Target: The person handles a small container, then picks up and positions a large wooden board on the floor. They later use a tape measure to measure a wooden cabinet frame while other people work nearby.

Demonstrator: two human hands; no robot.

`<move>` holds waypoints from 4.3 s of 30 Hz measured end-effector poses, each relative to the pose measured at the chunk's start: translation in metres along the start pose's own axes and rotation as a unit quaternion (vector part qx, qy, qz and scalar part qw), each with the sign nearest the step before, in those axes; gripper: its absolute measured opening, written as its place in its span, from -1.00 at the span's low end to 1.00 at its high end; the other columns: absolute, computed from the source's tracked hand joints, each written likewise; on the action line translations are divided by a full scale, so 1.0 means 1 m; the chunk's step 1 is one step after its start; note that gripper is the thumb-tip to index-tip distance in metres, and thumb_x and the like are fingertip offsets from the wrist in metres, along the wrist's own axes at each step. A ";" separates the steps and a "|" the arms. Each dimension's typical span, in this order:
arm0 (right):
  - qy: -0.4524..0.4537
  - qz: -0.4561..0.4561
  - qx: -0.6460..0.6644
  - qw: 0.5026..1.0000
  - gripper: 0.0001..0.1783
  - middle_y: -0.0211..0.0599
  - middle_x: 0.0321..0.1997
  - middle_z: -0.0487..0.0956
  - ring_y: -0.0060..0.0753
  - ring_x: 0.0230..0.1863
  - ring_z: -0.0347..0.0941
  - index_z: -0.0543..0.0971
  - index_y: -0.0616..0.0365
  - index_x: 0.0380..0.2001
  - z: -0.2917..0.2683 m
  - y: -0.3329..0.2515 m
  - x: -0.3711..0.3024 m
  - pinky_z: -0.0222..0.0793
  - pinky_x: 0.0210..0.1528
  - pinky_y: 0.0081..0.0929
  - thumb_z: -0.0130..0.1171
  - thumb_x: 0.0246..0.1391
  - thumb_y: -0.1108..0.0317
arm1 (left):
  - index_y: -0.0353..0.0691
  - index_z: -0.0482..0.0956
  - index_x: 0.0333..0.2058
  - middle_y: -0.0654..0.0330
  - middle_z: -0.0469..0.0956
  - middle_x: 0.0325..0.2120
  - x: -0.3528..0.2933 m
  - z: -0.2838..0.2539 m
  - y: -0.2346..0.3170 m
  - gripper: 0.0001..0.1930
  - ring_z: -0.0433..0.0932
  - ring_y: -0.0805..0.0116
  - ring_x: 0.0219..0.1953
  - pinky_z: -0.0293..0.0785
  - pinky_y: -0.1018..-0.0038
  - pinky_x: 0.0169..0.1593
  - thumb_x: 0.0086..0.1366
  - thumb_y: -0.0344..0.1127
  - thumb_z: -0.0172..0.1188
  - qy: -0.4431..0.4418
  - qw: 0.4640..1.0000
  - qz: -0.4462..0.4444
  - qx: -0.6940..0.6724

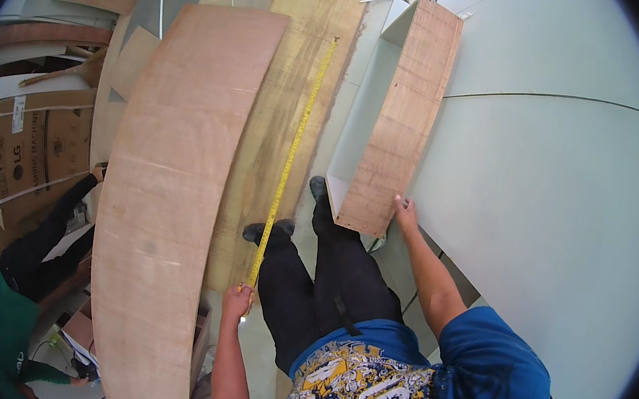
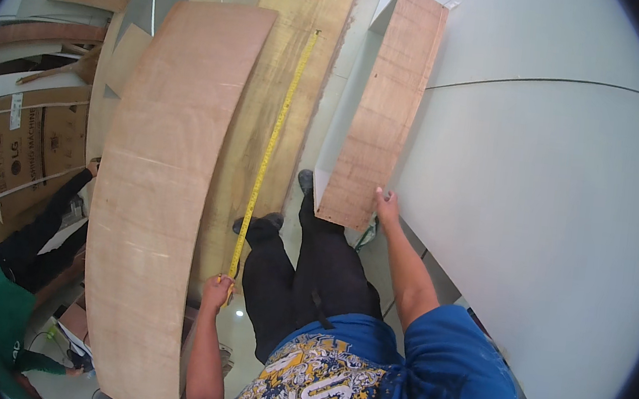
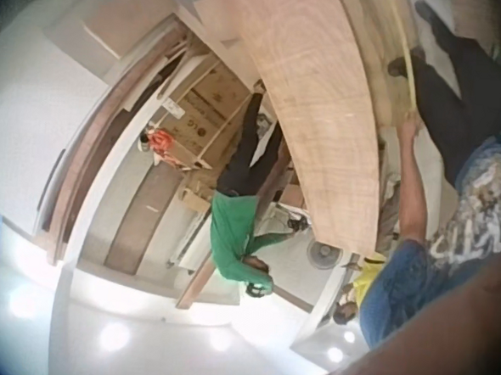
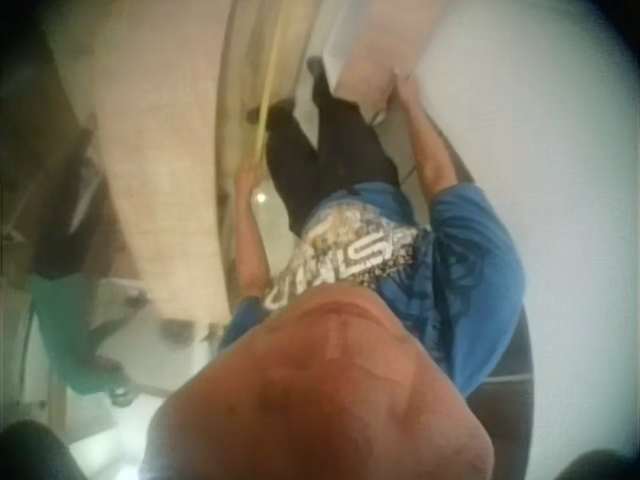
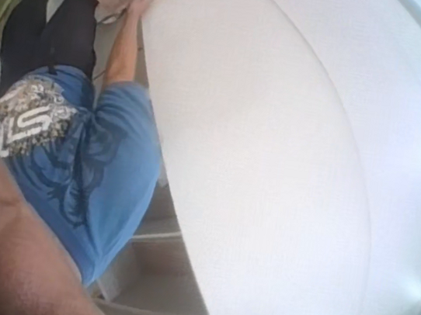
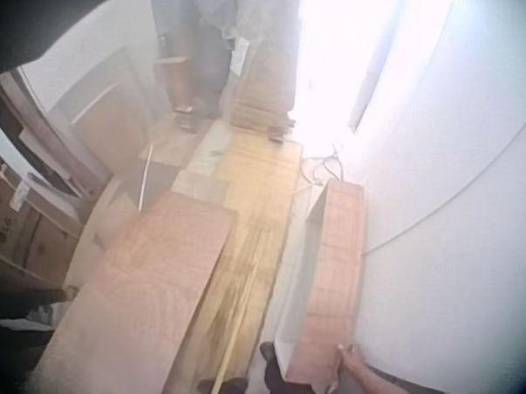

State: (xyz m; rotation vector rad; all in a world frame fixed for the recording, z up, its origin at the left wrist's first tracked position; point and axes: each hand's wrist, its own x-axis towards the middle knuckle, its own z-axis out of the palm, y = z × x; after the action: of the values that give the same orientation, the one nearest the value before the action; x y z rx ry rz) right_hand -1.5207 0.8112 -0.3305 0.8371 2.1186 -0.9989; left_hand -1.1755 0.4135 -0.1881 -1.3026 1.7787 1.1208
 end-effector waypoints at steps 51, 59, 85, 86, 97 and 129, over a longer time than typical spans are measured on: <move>-0.470 -0.436 -0.295 0.709 -0.68 -0.06 -0.05 0.47 0.12 -0.01 0.44 0.50 0.23 -0.18 0.116 -0.064 -0.111 0.42 0.01 -0.12 0.12 -0.10 0.63 | -0.41 0.51 -0.22 -0.16 0.61 -0.36 -0.110 -0.012 0.223 -0.69 0.67 -0.22 -0.33 0.69 0.05 -0.34 0.38 -0.22 -0.01 -0.501 0.628 -0.360 -0.474; -0.374 -0.507 -0.326 0.705 -0.48 -0.07 0.24 0.41 0.05 0.18 0.41 0.48 0.17 0.04 0.098 -0.087 -0.098 0.25 0.28 -0.08 0.19 -0.09 0.55 | -0.41 0.52 -0.21 -0.17 0.61 -0.38 -0.088 0.004 0.236 -0.71 0.68 -0.21 -0.34 0.71 0.08 -0.37 0.37 -0.24 0.00 -0.490 0.650 -0.362 -0.454; -0.288 -0.554 -0.627 0.466 -0.82 -0.32 -0.31 0.66 -0.31 -0.08 0.56 0.68 -0.01 -0.45 0.096 -0.126 -0.027 0.21 0.09 -0.24 0.39 -0.15 0.20 | -0.40 0.50 -0.20 -0.18 0.62 -0.36 -0.088 0.028 0.243 -0.71 0.68 -0.16 -0.33 0.72 0.10 -0.35 0.39 -0.25 -0.05 -0.519 0.572 -0.354 -0.527; -0.289 -0.548 -0.633 0.464 -0.82 -0.31 -0.31 0.66 -0.31 -0.08 0.56 0.68 -0.01 -0.45 0.099 -0.127 -0.027 0.21 0.09 -0.24 0.39 -0.15 0.20 | -0.40 0.50 -0.20 -0.18 0.62 -0.36 -0.089 0.030 0.244 -0.71 0.68 -0.16 -0.34 0.72 0.10 -0.35 0.40 -0.25 -0.05 -0.515 0.575 -0.356 -0.527; -0.302 -0.545 -0.626 0.470 -0.50 -0.30 -0.05 0.61 -0.23 0.08 0.51 0.58 -0.01 -0.05 0.099 -0.133 -0.030 0.12 0.31 -0.09 0.39 -0.13 0.18 | -0.39 0.51 -0.20 -0.15 0.61 -0.35 -0.110 0.045 0.268 -0.70 0.67 -0.20 -0.29 0.70 0.07 -0.30 0.39 -0.22 -0.02 -0.440 0.614 -0.369 -0.542; -0.370 -0.484 -0.610 0.507 -0.73 -0.46 -0.15 0.68 -0.31 0.09 0.47 0.68 -0.24 -0.15 0.105 -0.136 -0.042 -0.11 0.39 0.11 0.31 0.02 0.25 | -0.39 0.47 -0.23 -0.12 0.58 -0.39 -0.120 0.063 0.292 -0.75 0.65 -0.20 -0.34 0.64 0.00 -0.30 0.37 -0.27 -0.02 -0.403 0.565 -0.394 -0.603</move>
State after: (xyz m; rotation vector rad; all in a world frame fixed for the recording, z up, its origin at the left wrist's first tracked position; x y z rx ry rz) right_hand -1.5702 0.6451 -0.2956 -1.3843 1.6554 0.0629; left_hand -1.4192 0.5588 -0.0349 -1.5034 -0.5307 1.8918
